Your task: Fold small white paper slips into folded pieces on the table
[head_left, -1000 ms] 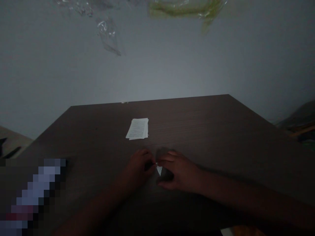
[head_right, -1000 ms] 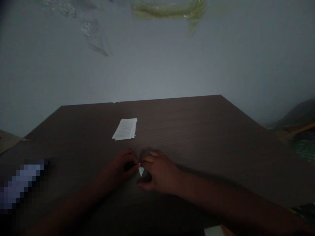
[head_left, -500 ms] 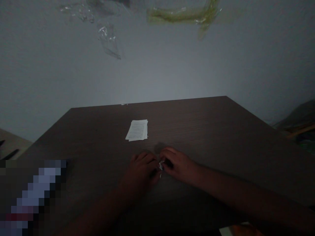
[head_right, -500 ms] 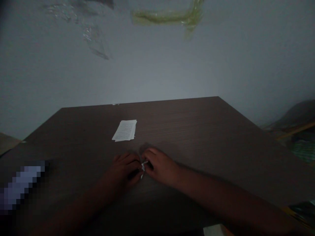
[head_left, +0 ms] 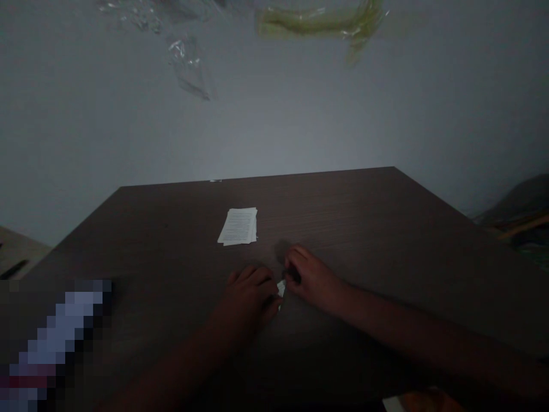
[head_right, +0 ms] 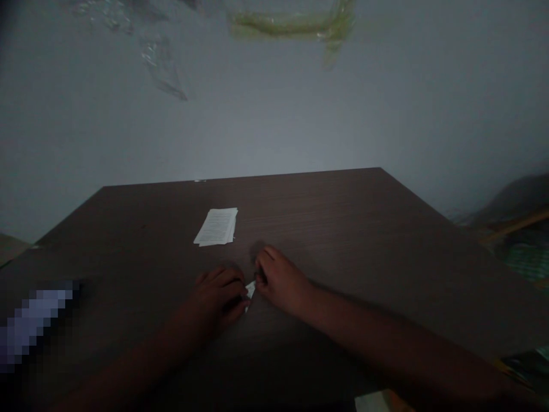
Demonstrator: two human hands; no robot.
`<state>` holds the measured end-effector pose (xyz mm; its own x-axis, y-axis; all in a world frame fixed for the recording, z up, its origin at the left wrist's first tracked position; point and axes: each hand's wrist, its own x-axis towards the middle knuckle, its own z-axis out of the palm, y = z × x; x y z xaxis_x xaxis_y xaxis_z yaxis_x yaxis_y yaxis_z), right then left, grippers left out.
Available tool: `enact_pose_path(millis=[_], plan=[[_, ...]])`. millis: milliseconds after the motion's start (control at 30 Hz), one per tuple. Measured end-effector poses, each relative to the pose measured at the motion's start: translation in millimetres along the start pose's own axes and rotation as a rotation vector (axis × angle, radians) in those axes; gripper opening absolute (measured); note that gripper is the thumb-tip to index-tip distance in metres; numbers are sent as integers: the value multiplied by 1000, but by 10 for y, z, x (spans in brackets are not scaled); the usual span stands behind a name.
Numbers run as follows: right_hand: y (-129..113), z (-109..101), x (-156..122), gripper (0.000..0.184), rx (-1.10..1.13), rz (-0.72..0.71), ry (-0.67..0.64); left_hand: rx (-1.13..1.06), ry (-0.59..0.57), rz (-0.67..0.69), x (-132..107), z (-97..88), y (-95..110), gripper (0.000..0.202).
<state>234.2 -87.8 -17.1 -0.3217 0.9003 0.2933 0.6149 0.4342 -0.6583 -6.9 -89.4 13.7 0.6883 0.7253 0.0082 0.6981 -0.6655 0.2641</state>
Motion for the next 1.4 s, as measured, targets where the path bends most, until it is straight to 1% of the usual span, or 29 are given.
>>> enact_pose_path(millis=[133, 267, 400, 500, 600, 733, 833, 933, 1067, 1133, 1200, 1300, 1400], plan=[[114, -109, 51, 28, -6, 16, 35, -8, 27, 0, -5, 32, -34, 12], [99, -170, 12, 21, -1, -51, -17, -45, 31, 43, -12, 1, -55, 16], [-36, -148, -67, 22, -84, -79, -99, -13, 88, 51, -21, 9, -46, 19], [-109, -115, -84, 22, -118, -80, -137, 5, 81, 79, -31, -12, -18, 20], [-111, -92, -65, 19, -103, -75, -139, 22, 66, 121, -35, -38, -2, 22], [-66, -58, -43, 17, -116, -73, -128, 48, 86, 127, -50, -42, 8, 25], [-42, -34, -47, 15, -155, -79, -127, 67, 66, 117, -61, -53, 27, 23], [-31, -27, -64, 14, -171, -100, -124, 78, 35, 136, -53, -67, 51, 20], [-8, -26, -89, 15, -183, -116, -90, 120, 22, 130, -42, -67, 92, 21], [7, -27, -94, 17, -184, -107, -69, 106, 30, 118, -51, -69, 115, 22], [13, -37, -97, 17, -179, -110, -66, 77, 50, 114, -62, -77, 136, 18], [-7, -61, -105, 15, -186, -134, -92, 38, 75, 119, -62, -91, 154, 13], [-43, -67, -116, 14, -223, -140, -121, -11, 70, 133, -32, -88, 153, 11]])
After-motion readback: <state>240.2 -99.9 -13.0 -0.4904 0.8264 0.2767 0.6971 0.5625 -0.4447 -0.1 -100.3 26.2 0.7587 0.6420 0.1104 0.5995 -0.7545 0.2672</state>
